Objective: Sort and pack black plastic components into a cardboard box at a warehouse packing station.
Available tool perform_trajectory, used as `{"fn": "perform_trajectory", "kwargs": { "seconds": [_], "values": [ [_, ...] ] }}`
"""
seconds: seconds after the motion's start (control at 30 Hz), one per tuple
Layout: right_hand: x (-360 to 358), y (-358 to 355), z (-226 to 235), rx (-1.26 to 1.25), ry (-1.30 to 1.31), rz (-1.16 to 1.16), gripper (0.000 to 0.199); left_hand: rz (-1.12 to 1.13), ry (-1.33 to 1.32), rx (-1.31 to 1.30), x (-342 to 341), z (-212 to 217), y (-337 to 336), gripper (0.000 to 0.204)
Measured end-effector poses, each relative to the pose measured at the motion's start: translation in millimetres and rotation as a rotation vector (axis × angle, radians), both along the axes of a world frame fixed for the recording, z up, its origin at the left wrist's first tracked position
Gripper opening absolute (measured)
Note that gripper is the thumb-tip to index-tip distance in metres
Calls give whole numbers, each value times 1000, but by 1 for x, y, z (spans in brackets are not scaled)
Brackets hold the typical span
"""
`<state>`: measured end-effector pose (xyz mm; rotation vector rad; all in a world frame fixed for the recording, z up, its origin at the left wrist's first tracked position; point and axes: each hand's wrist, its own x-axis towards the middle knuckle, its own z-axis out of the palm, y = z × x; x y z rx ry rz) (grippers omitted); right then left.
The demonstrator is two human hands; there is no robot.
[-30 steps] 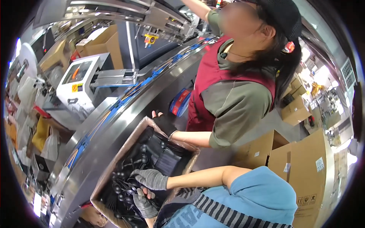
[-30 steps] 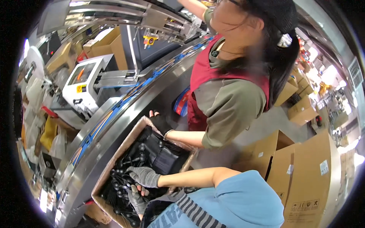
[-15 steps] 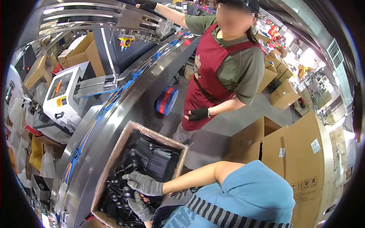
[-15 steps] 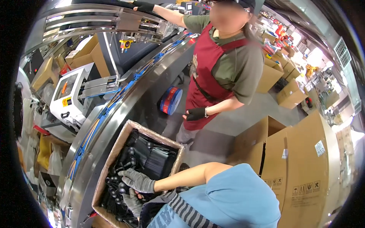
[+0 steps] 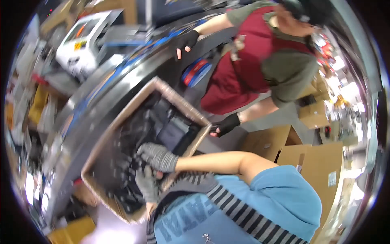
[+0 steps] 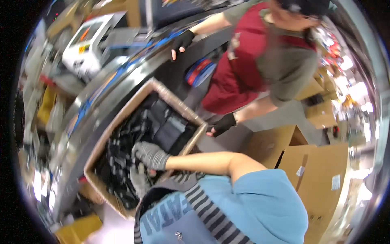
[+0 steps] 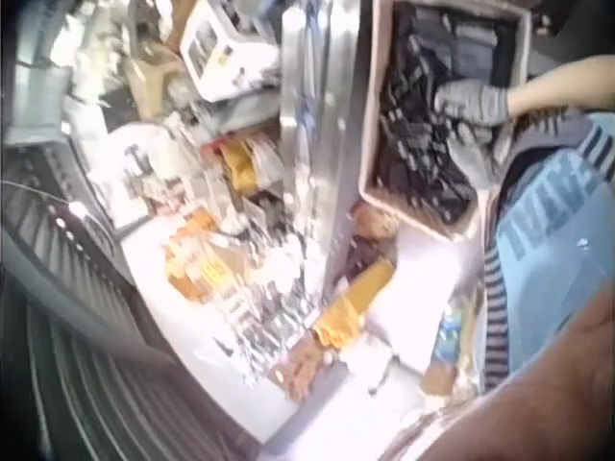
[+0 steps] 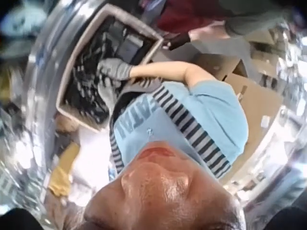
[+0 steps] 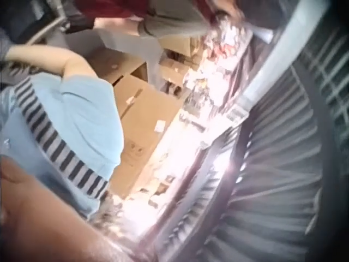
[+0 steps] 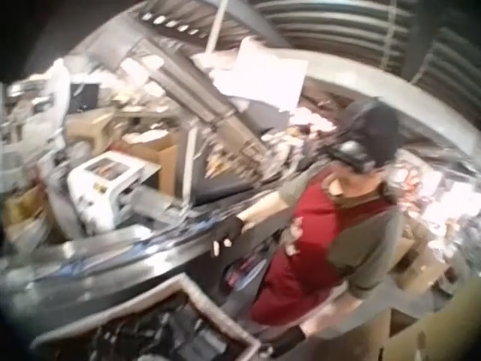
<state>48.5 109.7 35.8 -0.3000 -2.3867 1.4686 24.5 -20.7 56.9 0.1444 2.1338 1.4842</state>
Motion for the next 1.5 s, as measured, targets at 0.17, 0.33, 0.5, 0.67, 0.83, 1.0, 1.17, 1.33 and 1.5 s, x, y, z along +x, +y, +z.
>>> {"fn": "perform_trajectory", "kwargs": {
  "seconds": [0.17,0.33,0.5,0.67,0.83,1.0,1.17,1.33,1.5],
  "values": [
    [1,8,36,-472,-460,-23,28,204,-339,242,8,-33,-9,14],
    [2,-15,-19,-237,-60,15,13,98,56,234,20,-27,-11,14],
    [5,-17,-8,-408,-275,79,22,-1,-185,137,20,-57,-31,15],
    [4,-14,-25,-269,-266,4,25,96,-289,126,20,-47,-22,17],
    [4,-14,-22,-313,-363,20,14,70,159,0,23,-39,-13,22],
    [3,-1,-33,-313,-182,-88,17,153,-273,163,-3,-20,-10,18],
    [-4,-5,-1,-147,90,163,14,-429,186,-246,-7,-43,-31,25],
    [-3,-2,1,-197,-9,253,18,-404,0,-65,-11,-24,-29,29],
    [2,-6,5,-145,44,382,15,-1110,925,-227,-12,-74,-59,39]
  ]
}}
